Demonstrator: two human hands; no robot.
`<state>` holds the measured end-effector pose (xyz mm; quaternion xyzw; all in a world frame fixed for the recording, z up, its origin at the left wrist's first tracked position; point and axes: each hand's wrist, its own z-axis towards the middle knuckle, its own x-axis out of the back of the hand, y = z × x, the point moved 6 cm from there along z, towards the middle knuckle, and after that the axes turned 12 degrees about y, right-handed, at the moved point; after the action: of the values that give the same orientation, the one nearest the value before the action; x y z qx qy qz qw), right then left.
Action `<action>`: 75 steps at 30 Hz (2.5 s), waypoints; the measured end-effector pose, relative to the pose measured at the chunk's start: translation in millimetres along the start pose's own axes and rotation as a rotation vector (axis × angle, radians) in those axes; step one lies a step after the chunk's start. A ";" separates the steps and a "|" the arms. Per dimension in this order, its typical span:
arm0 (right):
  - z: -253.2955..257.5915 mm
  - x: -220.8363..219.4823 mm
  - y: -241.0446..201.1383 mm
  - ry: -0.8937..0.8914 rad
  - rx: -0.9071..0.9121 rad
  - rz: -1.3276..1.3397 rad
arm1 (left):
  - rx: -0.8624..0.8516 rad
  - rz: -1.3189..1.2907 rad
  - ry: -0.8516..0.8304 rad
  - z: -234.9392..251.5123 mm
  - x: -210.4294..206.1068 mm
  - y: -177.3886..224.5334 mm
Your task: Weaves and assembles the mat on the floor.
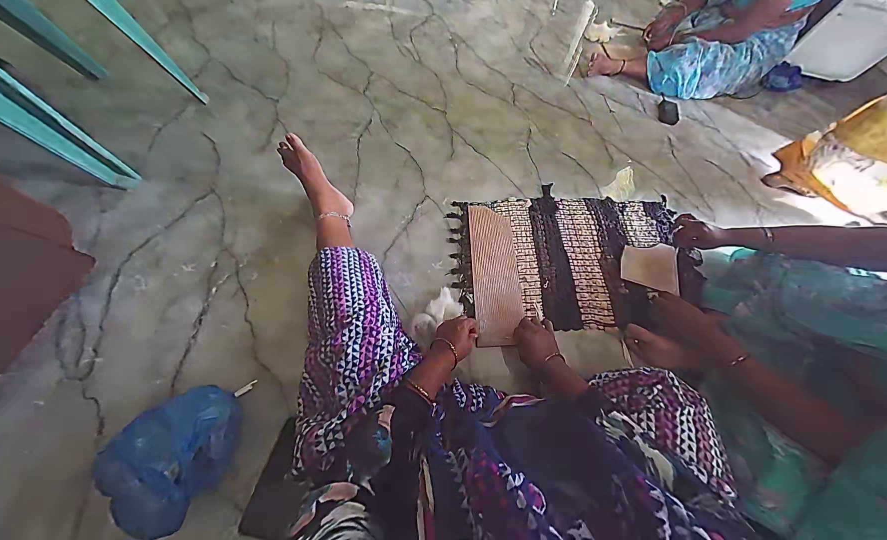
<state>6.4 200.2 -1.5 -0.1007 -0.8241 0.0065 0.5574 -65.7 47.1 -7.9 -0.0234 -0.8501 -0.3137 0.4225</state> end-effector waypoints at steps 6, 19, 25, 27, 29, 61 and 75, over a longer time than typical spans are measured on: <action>-6.3 -1.3 -7.4 -0.025 0.055 0.003 | -0.120 0.109 -0.086 1.6 -11.7 12.8; 15.3 2.9 92.1 0.188 -0.545 0.655 | 0.279 -0.561 0.206 -24.2 46.0 -46.1; 15.0 21.7 89.1 0.213 -0.638 0.565 | 0.342 -0.600 0.446 -14.4 50.3 -61.7; 18.6 21.8 65.7 0.229 -0.538 0.544 | 0.378 -0.621 0.535 -19.7 56.5 -74.2; 22.0 19.5 36.9 0.223 -0.379 0.533 | 0.407 -0.660 0.577 -16.2 56.0 -81.1; 24.5 0.5 -50.5 -0.046 -0.105 1.246 | -0.308 -0.654 0.118 -14.6 7.9 -53.8; 33.1 -2.8 -47.7 0.039 -0.092 1.138 | -0.157 -0.505 0.030 -3.7 0.2 -65.1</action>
<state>-30.6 156.3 -10.8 -0.5530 -0.6290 0.2681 0.4762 -83.0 -7.2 -39.5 0.1614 -0.7956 -0.4745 0.3403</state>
